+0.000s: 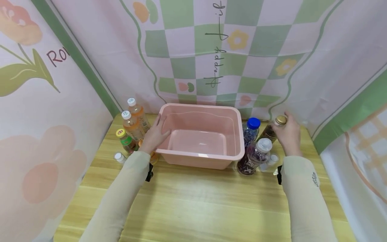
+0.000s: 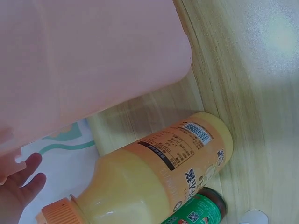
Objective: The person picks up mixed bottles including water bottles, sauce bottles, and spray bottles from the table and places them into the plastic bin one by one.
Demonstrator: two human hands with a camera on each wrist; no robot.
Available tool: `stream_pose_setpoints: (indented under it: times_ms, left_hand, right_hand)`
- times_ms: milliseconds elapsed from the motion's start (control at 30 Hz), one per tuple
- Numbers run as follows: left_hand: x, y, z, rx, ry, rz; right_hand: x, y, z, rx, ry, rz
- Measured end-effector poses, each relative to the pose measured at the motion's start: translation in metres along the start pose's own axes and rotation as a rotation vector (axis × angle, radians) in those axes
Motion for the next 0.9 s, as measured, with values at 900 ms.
stream_pose_setpoints:
  times_ms: [900]
  left_hand:
    - [0.0002, 0.0017, 0.0002, -0.025, 0.034, -0.016]
  right_hand:
    - [0.0001, 0.0034, 0.0018, 0.062, -0.132, -0.043]
Point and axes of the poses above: each hand's wrist, its own x-axis towards the middle knuckle, its own y-axis out of the back of the hand, z = x × y, the point moved 5 cm from there along x, towards the middle knuckle, and after that the axes turned 6 degrees about z, right-handed, at the moved point
